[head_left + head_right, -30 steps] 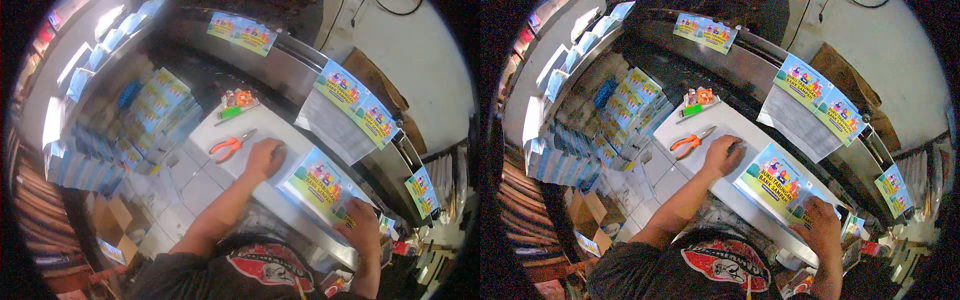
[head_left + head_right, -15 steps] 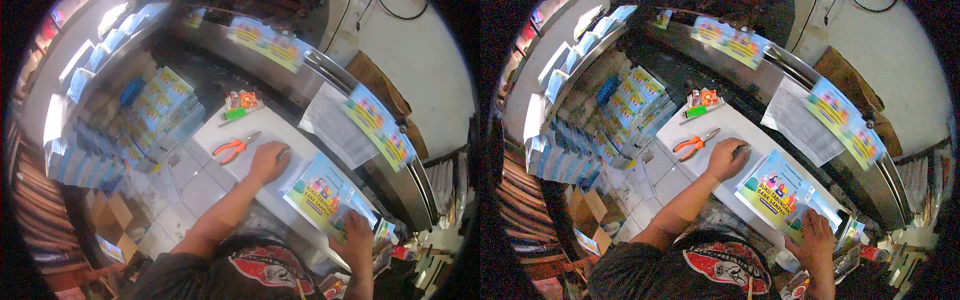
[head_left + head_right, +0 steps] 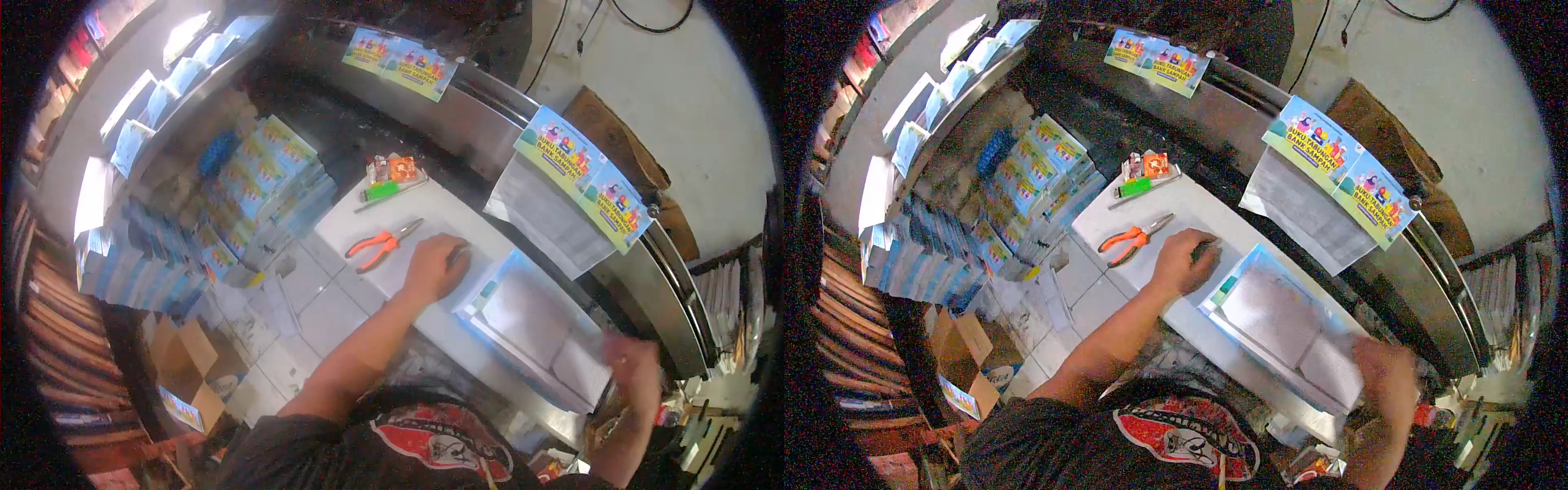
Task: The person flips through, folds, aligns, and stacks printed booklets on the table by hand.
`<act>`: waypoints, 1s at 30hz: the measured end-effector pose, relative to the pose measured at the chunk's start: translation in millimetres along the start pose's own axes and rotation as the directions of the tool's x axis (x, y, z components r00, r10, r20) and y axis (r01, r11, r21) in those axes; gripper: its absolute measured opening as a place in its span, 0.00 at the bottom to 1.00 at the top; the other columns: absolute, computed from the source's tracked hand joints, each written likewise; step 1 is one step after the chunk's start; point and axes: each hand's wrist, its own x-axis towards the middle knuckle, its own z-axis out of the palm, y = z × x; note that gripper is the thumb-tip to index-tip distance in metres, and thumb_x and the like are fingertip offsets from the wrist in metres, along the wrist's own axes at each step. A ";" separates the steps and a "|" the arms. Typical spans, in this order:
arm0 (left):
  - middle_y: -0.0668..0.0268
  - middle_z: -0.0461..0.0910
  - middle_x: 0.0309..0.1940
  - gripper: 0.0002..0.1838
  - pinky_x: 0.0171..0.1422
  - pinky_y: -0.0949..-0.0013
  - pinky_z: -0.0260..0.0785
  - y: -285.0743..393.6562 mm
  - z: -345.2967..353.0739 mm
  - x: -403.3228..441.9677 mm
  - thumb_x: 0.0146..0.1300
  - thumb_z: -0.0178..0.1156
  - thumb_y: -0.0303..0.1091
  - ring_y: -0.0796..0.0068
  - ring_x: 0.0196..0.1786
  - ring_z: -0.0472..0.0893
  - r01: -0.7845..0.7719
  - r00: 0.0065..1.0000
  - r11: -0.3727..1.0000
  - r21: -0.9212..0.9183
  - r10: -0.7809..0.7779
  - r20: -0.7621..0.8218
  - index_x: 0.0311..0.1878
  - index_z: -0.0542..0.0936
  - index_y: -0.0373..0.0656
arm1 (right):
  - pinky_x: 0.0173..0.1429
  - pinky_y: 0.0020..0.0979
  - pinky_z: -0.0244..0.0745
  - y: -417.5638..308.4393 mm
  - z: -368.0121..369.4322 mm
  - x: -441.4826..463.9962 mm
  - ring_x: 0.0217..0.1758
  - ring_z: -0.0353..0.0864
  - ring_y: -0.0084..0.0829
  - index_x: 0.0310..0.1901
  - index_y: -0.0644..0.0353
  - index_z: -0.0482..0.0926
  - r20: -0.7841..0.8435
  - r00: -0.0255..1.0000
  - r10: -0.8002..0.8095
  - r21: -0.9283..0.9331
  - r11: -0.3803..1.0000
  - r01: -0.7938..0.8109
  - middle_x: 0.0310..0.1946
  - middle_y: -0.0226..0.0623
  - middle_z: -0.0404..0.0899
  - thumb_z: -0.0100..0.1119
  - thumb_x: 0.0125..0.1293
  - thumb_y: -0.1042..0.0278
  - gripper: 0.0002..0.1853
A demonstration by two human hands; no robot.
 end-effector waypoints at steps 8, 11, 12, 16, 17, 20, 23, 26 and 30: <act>0.52 0.82 0.38 0.10 0.48 0.56 0.73 -4.5 8.7 -0.6 0.57 0.61 0.31 0.51 0.42 0.81 0.024 1.000 0.998 0.065 -0.024 -0.005 0.41 0.82 0.41 | 0.61 0.35 0.73 182.9 -110.0 43.2 0.60 0.78 0.38 0.62 0.55 0.73 -0.858 0.414 -0.303 -0.386 0.913 -0.132 0.58 0.43 0.78 0.47 0.66 0.79 0.23; 0.52 0.82 0.37 0.10 0.46 0.58 0.73 -4.4 11.2 0.0 0.58 0.61 0.32 0.52 0.40 0.81 0.007 1.000 0.999 0.043 -0.008 0.007 0.42 0.82 0.40 | 0.65 0.37 0.70 218.3 -72.0 36.0 0.63 0.75 0.42 0.59 0.54 0.76 -0.776 0.617 -0.133 -0.378 0.881 -0.286 0.59 0.41 0.77 0.47 0.64 0.81 0.22; 0.52 0.82 0.37 0.10 0.46 0.59 0.73 -6.8 12.2 -0.7 0.58 0.61 0.32 0.52 0.40 0.81 0.012 1.000 0.999 0.032 -0.011 -0.009 0.42 0.82 0.40 | 0.65 0.38 0.70 225.1 -56.1 33.0 0.62 0.75 0.45 0.57 0.55 0.77 -0.715 0.685 -0.140 -0.382 0.899 -0.215 0.58 0.42 0.77 0.49 0.63 0.81 0.21; 0.52 0.82 0.36 0.11 0.45 0.60 0.73 -8.2 11.1 -0.2 0.58 0.62 0.34 0.53 0.39 0.82 0.002 0.999 1.000 0.016 -0.001 -0.038 0.41 0.82 0.39 | 0.64 0.41 0.70 214.1 -14.9 15.3 0.59 0.76 0.50 0.55 0.57 0.78 -0.522 0.845 0.111 -0.337 0.884 -0.324 0.55 0.45 0.78 0.53 0.60 0.77 0.20; 0.53 0.82 0.36 0.11 0.44 0.60 0.73 -7.2 9.8 -0.2 0.58 0.62 0.34 0.53 0.39 0.82 -0.024 0.999 0.999 0.036 0.026 -0.044 0.41 0.82 0.39 | 0.63 0.42 0.71 193.9 -5.6 14.0 0.58 0.76 0.51 0.54 0.58 0.78 -0.514 0.849 0.124 -0.282 0.910 -0.304 0.54 0.47 0.78 0.55 0.59 0.76 0.19; 0.52 0.82 0.37 0.11 0.45 0.60 0.73 -6.4 9.0 -1.2 0.56 0.62 0.32 0.53 0.39 0.82 0.018 1.000 0.999 0.051 -0.017 -0.004 0.42 0.82 0.40 | 0.54 0.42 0.75 90.3 23.7 5.9 0.54 0.77 0.51 0.53 0.60 0.76 -0.407 0.907 -0.112 -0.279 0.960 -0.006 0.48 0.49 0.79 0.63 0.60 0.68 0.19; 0.51 0.82 0.41 0.11 0.52 0.54 0.71 -10.4 7.8 -3.0 0.57 0.62 0.33 0.49 0.45 0.80 0.018 1.000 0.999 0.051 -0.019 0.006 0.41 0.82 0.40 | 0.68 0.44 0.67 -11.2 45.6 -12.0 0.63 0.71 0.48 0.57 0.55 0.76 0.085 0.995 -0.049 -0.099 0.993 0.058 0.60 0.45 0.72 0.72 0.48 0.45 0.36; 0.49 0.81 0.41 0.11 0.52 0.54 0.71 -29.6 11.1 -6.7 0.59 0.59 0.35 0.48 0.46 0.80 0.058 0.996 0.964 0.259 -0.072 0.044 0.42 0.82 0.39 | 0.67 0.44 0.66 -0.9 48.6 2.3 0.64 0.71 0.44 0.59 0.57 0.75 0.145 0.959 -0.244 -0.029 0.968 0.251 0.61 0.46 0.72 0.71 0.48 0.45 0.37; 0.50 0.81 0.37 0.10 0.48 0.57 0.71 -8.6 7.8 -9.0 0.60 0.59 0.31 0.49 0.41 0.80 0.017 0.998 1.000 0.025 -0.018 0.064 0.42 0.80 0.35 | 0.58 0.40 0.72 114.4 -16.0 29.4 0.51 0.81 0.44 0.58 0.69 0.71 -0.371 0.894 0.253 0.177 0.964 -0.199 0.54 0.48 0.78 0.66 0.55 0.66 0.29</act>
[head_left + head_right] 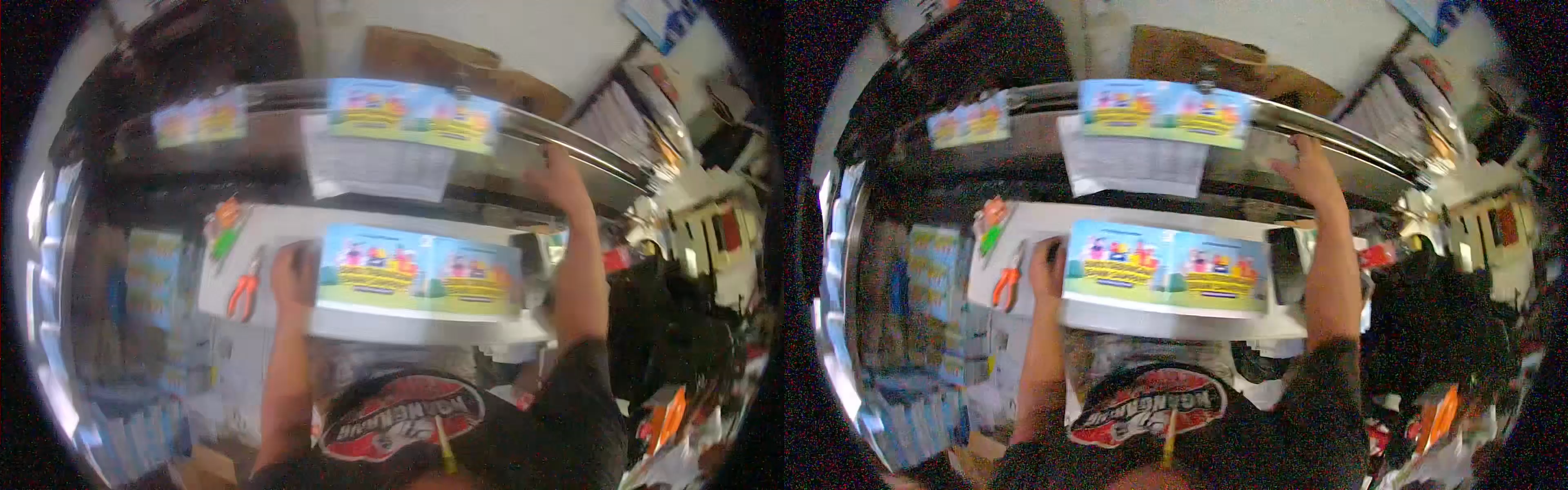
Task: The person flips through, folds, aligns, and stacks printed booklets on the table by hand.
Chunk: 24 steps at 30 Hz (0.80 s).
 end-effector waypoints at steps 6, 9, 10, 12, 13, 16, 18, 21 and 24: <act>0.55 0.80 0.35 0.10 0.45 0.63 0.72 -0.7 0.6 0.9 0.60 0.62 0.30 0.58 0.38 0.80 0.018 1.000 0.999 -0.030 -0.019 -0.025 0.41 0.80 0.35 | 0.60 0.41 0.71 12.4 -3.1 26.5 0.55 0.76 0.50 0.56 0.65 0.72 -0.301 0.953 -0.022 -0.239 0.969 -0.053 0.53 0.52 0.75 0.69 0.55 0.64 0.28; 0.56 0.80 0.36 0.10 0.44 0.65 0.72 -2.2 2.9 9.0 0.60 0.61 0.29 0.63 0.37 0.80 -0.100 0.994 0.994 0.051 0.101 -0.032 0.43 0.80 0.35 | 0.60 0.42 0.71 2.9 4.1 30.6 0.56 0.76 0.50 0.56 0.64 0.72 -0.157 0.972 -0.176 -0.213 0.967 0.141 0.52 0.50 0.76 0.69 0.56 0.65 0.27; 0.56 0.80 0.36 0.10 0.44 0.65 0.72 0.4 2.6 9.0 0.60 0.61 0.29 0.62 0.38 0.80 -0.031 0.999 1.000 -0.003 0.031 -0.025 0.43 0.80 0.35 | 0.60 0.42 0.71 -0.3 0.7 27.0 0.56 0.76 0.50 0.56 0.64 0.73 -0.166 0.981 -0.099 -0.018 0.995 0.097 0.52 0.50 0.76 0.68 0.56 0.65 0.27; 0.56 0.81 0.37 0.10 0.46 0.64 0.71 -3.2 4.8 7.2 0.60 0.61 0.29 0.60 0.39 0.80 0.056 0.998 0.998 -0.033 -0.056 0.008 0.43 0.80 0.36 | 0.60 0.43 0.71 -0.5 -3.2 11.9 0.57 0.76 0.50 0.56 0.64 0.73 -0.150 0.989 -0.016 0.182 0.982 0.043 0.52 0.49 0.77 0.68 0.57 0.64 0.26; 0.56 0.81 0.37 0.10 0.46 0.64 0.71 -2.4 6.8 8.8 0.60 0.61 0.29 0.60 0.39 0.80 0.067 0.998 0.997 -0.023 -0.068 -0.010 0.43 0.80 0.36 | 0.60 0.43 0.72 -1.3 -2.8 2.4 0.57 0.76 0.49 0.56 0.63 0.73 -0.140 0.989 -0.047 0.091 0.994 0.060 0.52 0.49 0.77 0.69 0.56 0.62 0.27; 0.56 0.81 0.36 0.10 0.46 0.62 0.71 -11.4 9.9 11.0 0.57 0.62 0.30 0.58 0.39 0.80 -0.094 0.995 0.994 0.062 0.096 -0.038 0.42 0.81 0.38 | 0.60 0.43 0.72 -37.9 17.2 -40.6 0.56 0.76 0.47 0.58 0.60 0.74 0.083 0.959 -0.270 -0.119 0.953 0.278 0.54 0.47 0.77 0.70 0.55 0.57 0.30; 0.56 0.81 0.36 0.11 0.47 0.60 0.71 -8.1 7.9 11.6 0.54 0.62 0.30 0.56 0.40 0.80 -0.084 0.996 0.992 0.090 0.085 -0.008 0.41 0.81 0.39 | 0.62 0.46 0.70 -82.9 33.7 -71.9 0.61 0.72 0.46 0.62 0.60 0.71 0.339 0.824 -0.454 -0.075 0.860 0.504 0.62 0.44 0.71 0.65 0.58 0.46 0.36; 0.56 0.81 0.36 0.11 0.46 0.59 0.70 -5.0 5.8 8.7 0.54 0.63 0.31 0.54 0.40 0.79 -0.106 0.994 0.993 0.058 0.107 -0.013 0.41 0.82 0.40 | 0.61 0.46 0.71 -98.0 59.4 -96.9 0.63 0.68 0.48 0.60 0.67 0.71 0.489 0.713 -0.503 -0.144 0.760 0.634 0.66 0.48 0.64 0.61 0.58 0.41 0.38; 0.55 0.82 0.36 0.10 0.46 0.57 0.70 1.3 6.2 10.3 0.55 0.63 0.31 0.53 0.40 0.80 -0.096 0.995 0.993 0.067 0.098 -0.032 0.40 0.82 0.40 | 0.62 0.46 0.71 -100.8 65.6 -101.6 0.61 0.71 0.47 0.59 0.65 0.72 0.473 0.744 -0.473 -0.194 0.767 0.611 0.65 0.46 0.66 0.61 0.58 0.42 0.37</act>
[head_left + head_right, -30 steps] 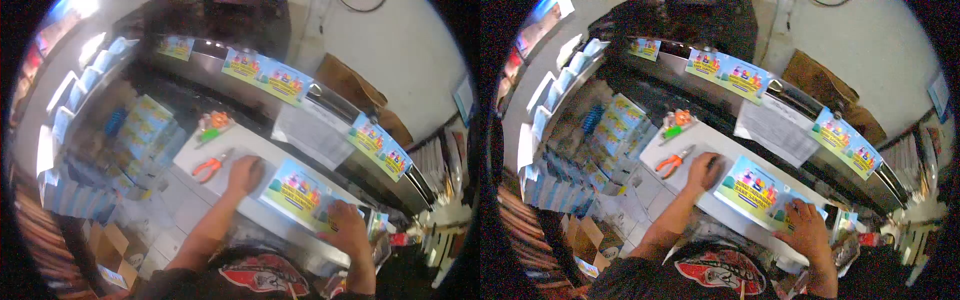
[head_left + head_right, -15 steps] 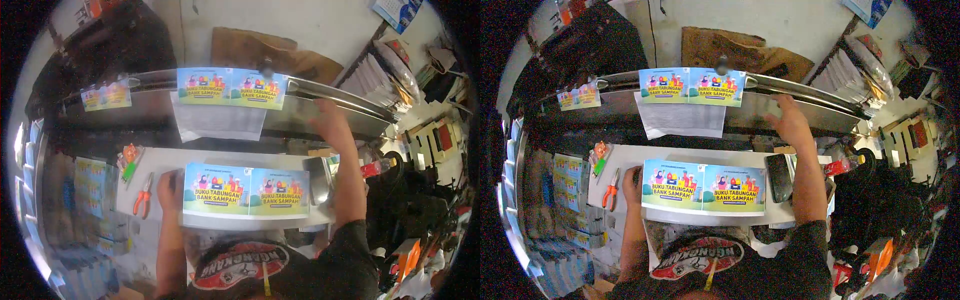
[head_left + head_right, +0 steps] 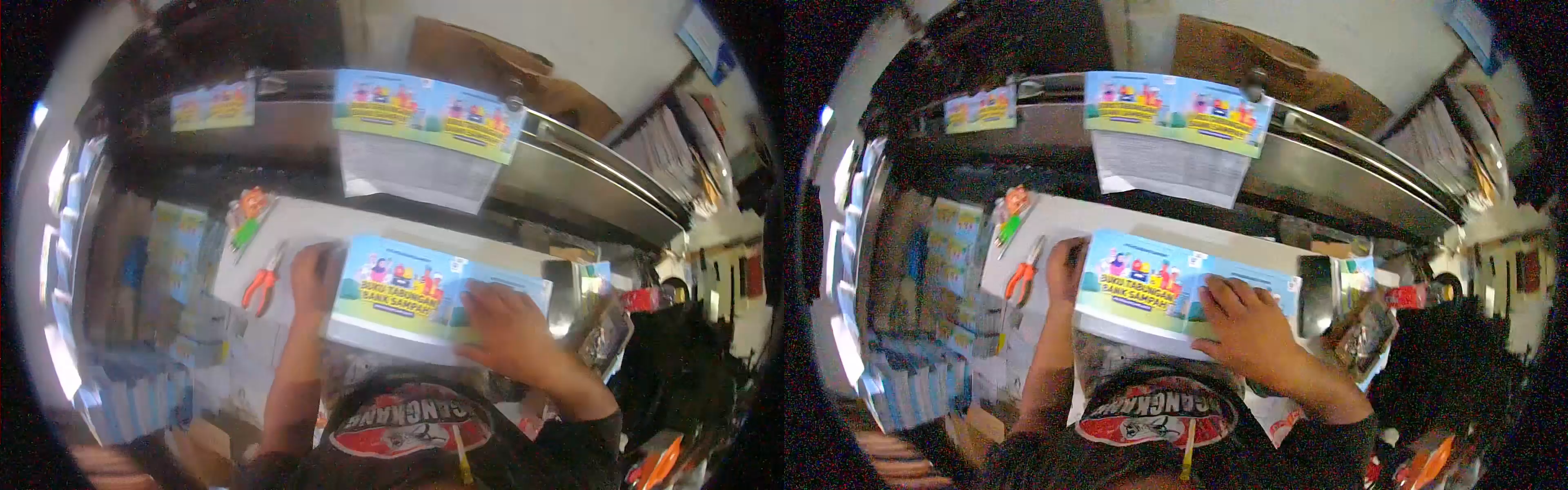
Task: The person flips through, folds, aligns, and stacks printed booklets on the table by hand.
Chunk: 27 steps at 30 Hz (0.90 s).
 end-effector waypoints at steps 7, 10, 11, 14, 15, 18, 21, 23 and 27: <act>0.54 0.81 0.35 0.10 0.49 0.54 0.70 -1.1 -6.6 -2.6 0.58 0.61 0.35 0.50 0.41 0.79 0.040 0.999 0.999 0.023 -0.040 -0.012 0.39 0.82 0.40 | 0.60 0.42 0.72 4.8 -28.7 13.8 0.51 0.80 0.43 0.57 0.57 0.76 0.221 0.962 0.161 0.098 0.978 -0.186 0.49 0.45 0.80 0.57 0.64 0.60 0.20; 0.54 0.82 0.37 0.11 0.49 0.54 0.70 7.1 -9.7 -1.7 0.58 0.61 0.36 0.50 0.42 0.79 0.115 0.993 0.993 0.029 -0.115 -0.022 0.40 0.82 0.41 | 0.57 0.39 0.74 54.8 -77.5 4.1 0.52 0.81 0.46 0.58 0.58 0.76 -0.057 0.875 0.481 0.065 0.876 -0.478 0.49 0.50 0.81 0.50 0.63 0.72 0.20; 0.54 0.82 0.37 0.11 0.49 0.54 0.70 4.9 -10.2 -1.8 0.57 0.61 0.36 0.51 0.42 0.79 0.104 0.994 0.994 -0.028 -0.105 -0.020 0.40 0.82 0.41 | 0.60 0.37 0.73 92.6 -85.4 -3.2 0.56 0.79 0.44 0.60 0.58 0.74 -0.287 0.830 0.478 0.032 0.871 -0.490 0.54 0.49 0.79 0.47 0.64 0.77 0.22; 0.54 0.82 0.36 0.12 0.47 0.55 0.70 -3.8 -7.5 -3.4 0.56 0.61 0.35 0.51 0.41 0.79 0.067 0.997 0.998 -0.002 -0.067 -0.039 0.42 0.82 0.41 | 0.64 0.36 0.70 195.3 -101.2 -18.5 0.63 0.76 0.42 0.64 0.59 0.72 -0.750 0.573 0.330 0.037 0.887 -0.461 0.61 0.48 0.74 0.41 0.64 0.84 0.26; 0.54 0.81 0.37 0.13 0.48 0.55 0.69 -4.1 -8.2 -4.1 0.57 0.61 0.36 0.51 0.42 0.79 0.063 0.998 0.998 -0.016 -0.064 -0.009 0.43 0.81 0.41 | 0.66 0.35 0.69 220.0 -105.1 -19.1 0.65 0.74 0.42 0.64 0.59 0.71 -0.827 0.547 0.126 -0.157 0.883 -0.442 0.62 0.47 0.73 0.40 0.64 0.86 0.27; 0.55 0.82 0.37 0.12 0.48 0.55 0.70 1.6 -11.7 -1.7 0.56 0.60 0.34 0.51 0.42 0.79 0.088 0.996 0.996 -0.024 -0.088 -0.002 0.43 0.82 0.41 | 0.68 0.35 0.66 291.7 -68.3 -37.5 0.68 0.70 0.43 0.65 0.59 0.71 -0.776 0.618 0.128 -0.170 0.901 -0.400 0.64 0.47 0.71 0.38 0.63 0.86 0.28; 0.55 0.82 0.38 0.12 0.48 0.55 0.70 -1.4 -10.5 -2.3 0.56 0.60 0.34 0.51 0.42 0.79 0.085 0.996 0.995 -0.048 -0.086 -0.005 0.43 0.82 0.41 | 0.72 0.38 0.61 308.5 -11.5 -60.8 0.71 0.66 0.44 0.64 0.60 0.71 -0.499 0.815 0.294 -0.156 0.895 -0.418 0.64 0.47 0.71 0.38 0.64 0.84 0.27; 0.56 0.82 0.38 0.12 0.48 0.55 0.70 -4.0 -10.1 -3.2 0.56 0.60 0.34 0.52 0.42 0.79 0.073 0.997 0.996 -0.050 -0.074 -0.022 0.43 0.81 0.42 | 0.71 0.41 0.62 278.5 -3.2 -54.8 0.69 0.68 0.46 0.60 0.63 0.73 -0.476 0.830 0.292 -0.176 0.893 -0.415 0.61 0.49 0.73 0.43 0.63 0.82 0.23; 0.56 0.82 0.39 0.12 0.50 0.55 0.70 -0.7 -12.3 -2.9 0.56 0.60 0.35 0.52 0.43 0.80 0.036 0.999 0.999 -0.024 -0.036 -0.001 0.43 0.81 0.42 | 0.62 0.44 0.69 156.6 4.1 -24.2 0.57 0.75 0.50 0.52 0.65 0.76 -0.388 0.864 0.320 0.061 0.945 -0.322 0.52 0.49 0.77 0.60 0.55 0.79 0.20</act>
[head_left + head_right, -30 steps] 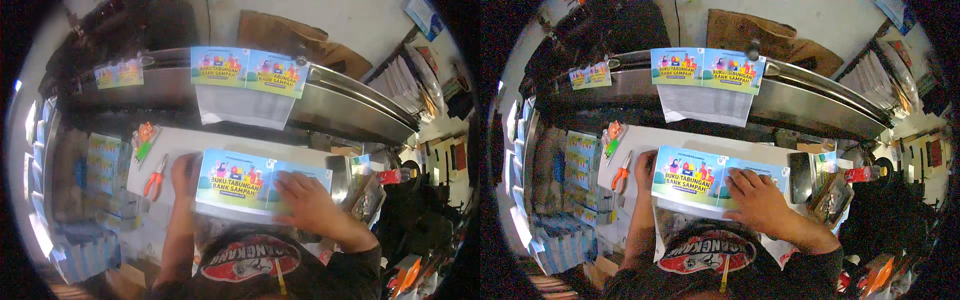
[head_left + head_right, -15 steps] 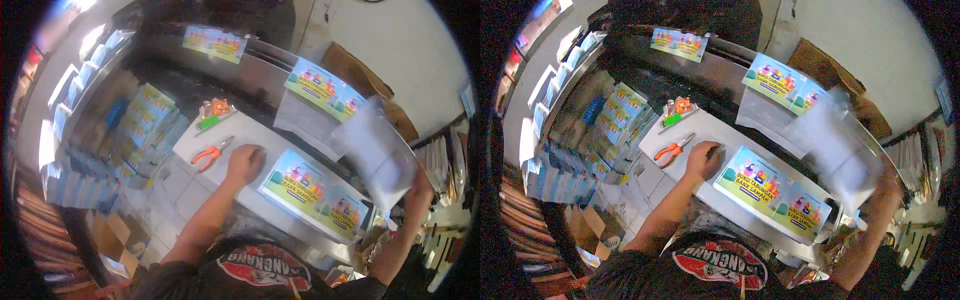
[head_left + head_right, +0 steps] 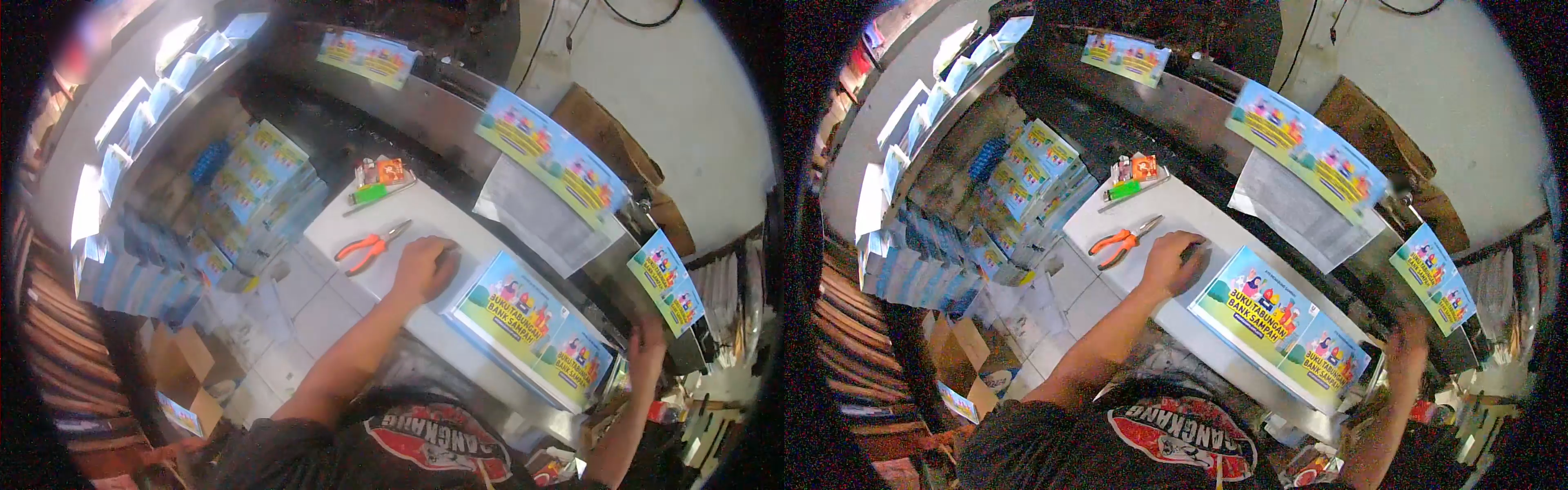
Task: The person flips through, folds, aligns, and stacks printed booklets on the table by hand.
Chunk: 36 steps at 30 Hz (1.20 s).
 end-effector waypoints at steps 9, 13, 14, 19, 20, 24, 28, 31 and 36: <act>0.55 0.82 0.42 0.14 0.52 0.55 0.71 -4.1 -1.4 -0.4 0.57 0.60 0.36 0.51 0.45 0.80 0.042 0.999 0.998 -0.038 -0.041 0.026 0.45 0.81 0.41 | 0.59 0.41 0.73 -172.2 -5.3 -8.5 0.54 0.77 0.47 0.51 0.62 0.79 0.372 0.896 -0.244 0.099 0.970 0.223 0.50 0.46 0.78 0.78 0.39 0.54 0.36; 0.53 0.82 0.41 0.14 0.51 0.55 0.71 -0.9 -2.3 0.9 0.58 0.60 0.37 0.50 0.45 0.80 0.035 0.999 0.999 -0.022 -0.035 0.025 0.45 0.81 0.40 | 0.56 0.41 0.76 -154.2 -9.9 1.7 0.49 0.81 0.46 0.50 0.63 0.79 0.477 0.864 -0.162 0.264 0.964 0.035 0.48 0.48 0.81 0.74 0.48 0.53 0.30; 0.53 0.82 0.41 0.14 0.51 0.55 0.71 0.0 -2.2 0.8 0.58 0.60 0.37 0.50 0.45 0.80 0.035 0.999 0.999 -0.024 -0.034 0.022 0.45 0.81 0.40 | 0.56 0.41 0.76 -144.3 -11.9 2.4 0.49 0.81 0.46 0.50 0.63 0.79 0.476 0.864 -0.163 0.262 0.964 0.038 0.48 0.48 0.81 0.74 0.48 0.53 0.30; 0.53 0.82 0.41 0.14 0.52 0.54 0.69 -0.7 -1.9 1.1 0.59 0.60 0.37 0.51 0.45 0.79 0.063 0.997 0.998 -0.029 -0.062 0.035 0.45 0.81 0.41 | 0.52 0.37 0.75 -47.1 -59.5 33.1 0.47 0.83 0.43 0.55 0.63 0.78 -0.022 0.999 -0.034 -0.034 0.999 0.033 0.45 0.49 0.82 0.56 0.63 0.74 0.18; 0.53 0.82 0.41 0.14 0.52 0.54 0.69 -0.5 -2.0 0.9 0.59 0.60 0.37 0.51 0.45 0.79 0.063 0.997 0.998 -0.027 -0.062 0.036 0.45 0.81 0.41 | 0.54 0.38 0.75 -18.6 -68.9 42.3 0.49 0.83 0.44 0.57 0.62 0.77 -0.213 0.977 -0.004 -0.092 0.996 -0.016 0.48 0.48 0.82 0.54 0.65 0.74 0.18; 0.54 0.82 0.41 0.13 0.52 0.54 0.70 0.6 -1.3 0.2 0.58 0.60 0.37 0.51 0.45 0.80 0.056 0.998 0.998 -0.007 -0.056 0.021 0.44 0.82 0.41 | 0.60 0.40 0.73 94.1 -84.3 73.1 0.57 0.79 0.43 0.61 0.59 0.75 -0.616 0.782 -0.092 -0.288 0.951 -0.115 0.58 0.46 0.77 0.48 0.69 0.76 0.19; 0.54 0.83 0.39 0.12 0.50 0.55 0.72 -2.5 0.3 -0.5 0.58 0.61 0.35 0.51 0.43 0.81 0.067 0.998 0.997 -0.032 -0.067 0.003 0.42 0.82 0.40 | 0.63 0.38 0.71 134.4 -32.7 43.8 0.61 0.76 0.41 0.62 0.58 0.74 -0.298 0.950 -0.094 -0.323 0.946 -0.008 0.63 0.44 0.72 0.48 0.69 0.76 0.20; 0.54 0.83 0.39 0.11 0.50 0.55 0.72 -1.2 -0.7 0.3 0.57 0.61 0.35 0.51 0.43 0.81 0.079 0.997 0.996 -0.028 -0.079 0.008 0.42 0.82 0.40 | 0.67 0.37 0.67 157.1 10.7 13.6 0.64 0.73 0.43 0.63 0.61 0.73 -0.138 0.964 0.227 -0.005 0.973 -0.229 0.60 0.47 0.75 0.46 0.70 0.72 0.20; 0.54 0.83 0.39 0.11 0.50 0.55 0.72 2.5 -1.6 0.0 0.57 0.61 0.34 0.51 0.43 0.81 0.025 1.000 1.000 -0.009 -0.025 -0.008 0.42 0.82 0.41 | 0.64 0.43 0.69 -3.7 -2.7 1.0 0.58 0.75 0.49 0.56 0.62 0.75 -0.010 0.997 0.082 -0.019 0.996 -0.082 0.53 0.48 0.78 0.62 0.60 0.73 0.21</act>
